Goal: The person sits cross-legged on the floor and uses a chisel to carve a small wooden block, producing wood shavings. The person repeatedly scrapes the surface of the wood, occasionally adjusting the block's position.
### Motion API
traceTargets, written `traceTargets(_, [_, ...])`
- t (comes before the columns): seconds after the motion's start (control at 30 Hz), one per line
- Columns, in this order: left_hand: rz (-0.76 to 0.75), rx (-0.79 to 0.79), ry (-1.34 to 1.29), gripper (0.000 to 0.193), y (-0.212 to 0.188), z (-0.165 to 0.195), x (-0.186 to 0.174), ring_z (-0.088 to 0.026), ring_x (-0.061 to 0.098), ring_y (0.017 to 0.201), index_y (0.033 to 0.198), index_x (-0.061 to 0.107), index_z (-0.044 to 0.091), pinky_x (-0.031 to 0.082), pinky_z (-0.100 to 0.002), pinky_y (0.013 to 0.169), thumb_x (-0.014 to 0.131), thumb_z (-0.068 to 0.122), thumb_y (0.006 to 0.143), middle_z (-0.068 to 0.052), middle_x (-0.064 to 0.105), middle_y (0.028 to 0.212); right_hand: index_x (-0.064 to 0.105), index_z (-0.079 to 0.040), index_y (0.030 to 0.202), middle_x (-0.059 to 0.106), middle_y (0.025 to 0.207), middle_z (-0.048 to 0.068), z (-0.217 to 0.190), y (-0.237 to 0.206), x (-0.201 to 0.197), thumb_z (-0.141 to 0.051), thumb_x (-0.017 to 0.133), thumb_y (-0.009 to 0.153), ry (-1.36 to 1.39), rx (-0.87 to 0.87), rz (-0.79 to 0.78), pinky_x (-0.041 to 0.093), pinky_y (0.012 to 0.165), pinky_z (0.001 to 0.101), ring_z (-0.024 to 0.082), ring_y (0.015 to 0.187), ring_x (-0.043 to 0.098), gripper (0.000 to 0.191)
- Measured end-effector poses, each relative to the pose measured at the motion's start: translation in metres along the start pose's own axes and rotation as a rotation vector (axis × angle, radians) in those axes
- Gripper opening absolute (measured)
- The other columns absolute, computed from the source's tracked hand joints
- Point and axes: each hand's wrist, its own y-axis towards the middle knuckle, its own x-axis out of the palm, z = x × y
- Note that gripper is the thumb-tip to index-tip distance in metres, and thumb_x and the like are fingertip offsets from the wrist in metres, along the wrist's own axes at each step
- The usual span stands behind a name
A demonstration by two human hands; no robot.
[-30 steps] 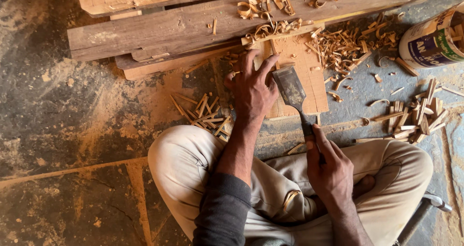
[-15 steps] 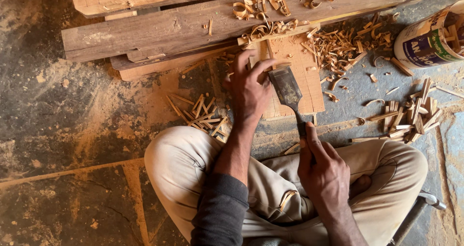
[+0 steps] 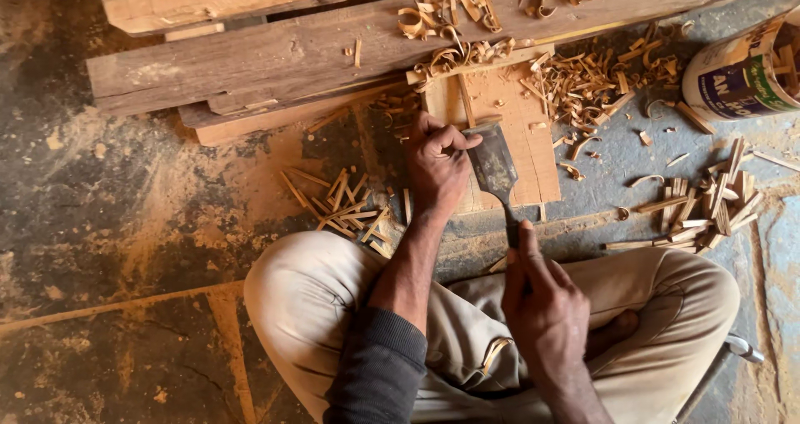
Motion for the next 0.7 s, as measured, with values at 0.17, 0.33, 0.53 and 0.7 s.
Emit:
traceTargets(0.17, [0.019,-0.007,0.199,0.028,-0.012,0.022,-0.009,-0.014,0.055,0.080,0.073,0.063,0.010,0.060,-0.033,0.079,0.072,-0.016,0.073,0.001,0.051,0.085,0.060,-0.009,0.145,0.071,0.068,0.015,-0.006,0.016,0.004,-0.025,0.058,0.104,-0.063,0.040,-0.070,0.047,0.037,0.0387,0.023,0.047,0.063,0.044])
traceTargets(0.33, [0.036,0.052,0.339,0.030,0.002,0.019,-0.008,-0.019,0.063,0.093,0.094,0.073,0.012,0.057,-0.036,0.079,0.075,-0.009,0.073,-0.003,0.064,0.096,0.061,-0.017,0.143,0.075,0.082,0.018,-0.013,0.044,-0.005,-0.029,0.056,0.105,-0.127,-0.024,-0.061,0.052,0.038,0.0354,0.022,0.049,0.068,0.040])
traceTargets(0.53, [0.049,0.061,0.036,0.032,-0.005,0.003,0.003,-0.019,0.067,0.114,0.118,0.064,0.011,0.057,-0.043,0.108,0.078,-0.001,0.091,-0.005,0.068,0.114,0.067,-0.020,0.140,0.074,0.083,0.013,0.005,0.011,-0.032,-0.030,0.062,0.102,-0.072,0.115,-0.018,0.051,0.046,0.0396,0.025,0.055,0.068,0.040])
traceTargets(0.7, [0.056,0.005,0.167,0.026,-0.002,0.010,-0.001,-0.017,0.067,0.107,0.110,0.064,0.010,0.064,-0.038,0.095,0.076,-0.001,0.091,-0.005,0.063,0.109,0.067,-0.022,0.140,0.073,0.081,0.012,0.007,0.004,-0.032,-0.029,0.065,0.100,-0.031,0.094,0.017,0.051,0.048,0.0395,0.024,0.055,0.067,0.041])
